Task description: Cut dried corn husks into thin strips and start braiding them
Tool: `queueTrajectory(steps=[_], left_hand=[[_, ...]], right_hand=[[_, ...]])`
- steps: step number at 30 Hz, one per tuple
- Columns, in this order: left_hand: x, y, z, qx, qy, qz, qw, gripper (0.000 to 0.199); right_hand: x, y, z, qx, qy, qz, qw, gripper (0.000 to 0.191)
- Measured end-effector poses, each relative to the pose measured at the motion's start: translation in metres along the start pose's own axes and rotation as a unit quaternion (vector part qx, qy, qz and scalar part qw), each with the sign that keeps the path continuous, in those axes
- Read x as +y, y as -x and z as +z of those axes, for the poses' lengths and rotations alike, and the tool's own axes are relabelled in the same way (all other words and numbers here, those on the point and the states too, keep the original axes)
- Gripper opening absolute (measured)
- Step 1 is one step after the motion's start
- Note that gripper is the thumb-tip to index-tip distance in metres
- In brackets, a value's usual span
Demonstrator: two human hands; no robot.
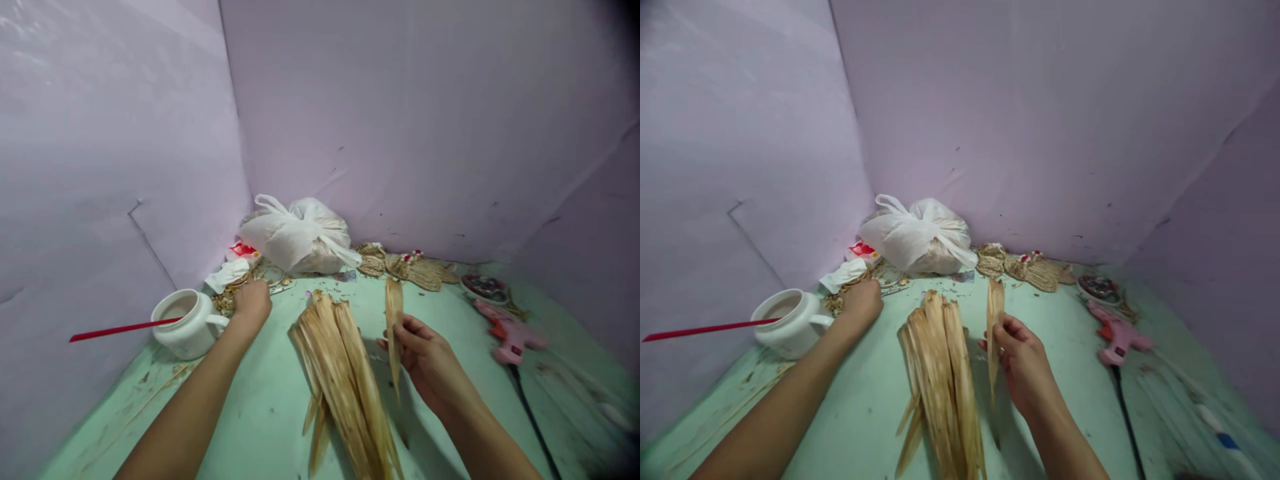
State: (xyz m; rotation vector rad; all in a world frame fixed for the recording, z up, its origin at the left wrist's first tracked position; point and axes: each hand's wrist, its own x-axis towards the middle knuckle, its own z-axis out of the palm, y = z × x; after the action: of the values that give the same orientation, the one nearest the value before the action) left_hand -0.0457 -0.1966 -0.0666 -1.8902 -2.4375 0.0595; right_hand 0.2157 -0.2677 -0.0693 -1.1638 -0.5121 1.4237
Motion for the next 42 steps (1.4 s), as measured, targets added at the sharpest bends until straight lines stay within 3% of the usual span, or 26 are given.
queueTrajectory(steps=[7,14,17,22,25,28,30,36,39,42], left_hand=[[0.003,-0.001,0.001,-0.013,-0.025,0.017,0.999,0.039],[0.003,0.000,0.004,-0.020,-0.018,0.026,0.999,0.040],[0.001,0.005,-0.011,-0.020,-0.007,0.022,1.000,0.039],[-0.006,0.020,-0.057,0.012,0.021,0.012,1.000,0.039],[-0.013,0.024,-0.070,-0.005,0.031,0.009,0.999,0.041],[-0.022,0.020,-0.067,-0.079,0.023,0.029,0.996,0.035],[-0.029,0.015,-0.063,-0.100,0.024,0.040,0.994,0.033],[-0.043,0.011,-0.064,-0.064,0.064,0.071,0.993,0.041],[-0.043,0.013,-0.064,-0.055,0.037,0.034,0.997,0.041],[-0.040,0.013,-0.062,-0.051,0.011,0.004,0.999,0.037]], right_hand=[[-0.006,0.000,-0.002,-0.074,0.048,0.043,0.995,0.015],[-0.008,-0.003,-0.018,-0.051,0.268,0.032,0.962,0.038],[0.006,-0.004,-0.015,-0.049,0.336,0.014,0.941,0.033],[0.032,0.008,0.006,-0.086,0.442,-0.069,0.890,0.033],[0.042,0.016,0.018,-0.134,0.452,-0.057,0.880,0.038],[0.051,0.018,0.022,-0.130,0.449,-0.046,0.883,0.036],[0.056,0.016,0.026,-0.144,0.423,-0.002,0.895,0.032],[0.063,0.012,0.077,-0.199,0.249,0.145,0.937,0.021],[0.064,0.007,0.099,-0.224,0.201,0.164,0.940,0.014],[0.065,0.003,0.097,-0.188,0.216,0.145,0.947,0.011]])
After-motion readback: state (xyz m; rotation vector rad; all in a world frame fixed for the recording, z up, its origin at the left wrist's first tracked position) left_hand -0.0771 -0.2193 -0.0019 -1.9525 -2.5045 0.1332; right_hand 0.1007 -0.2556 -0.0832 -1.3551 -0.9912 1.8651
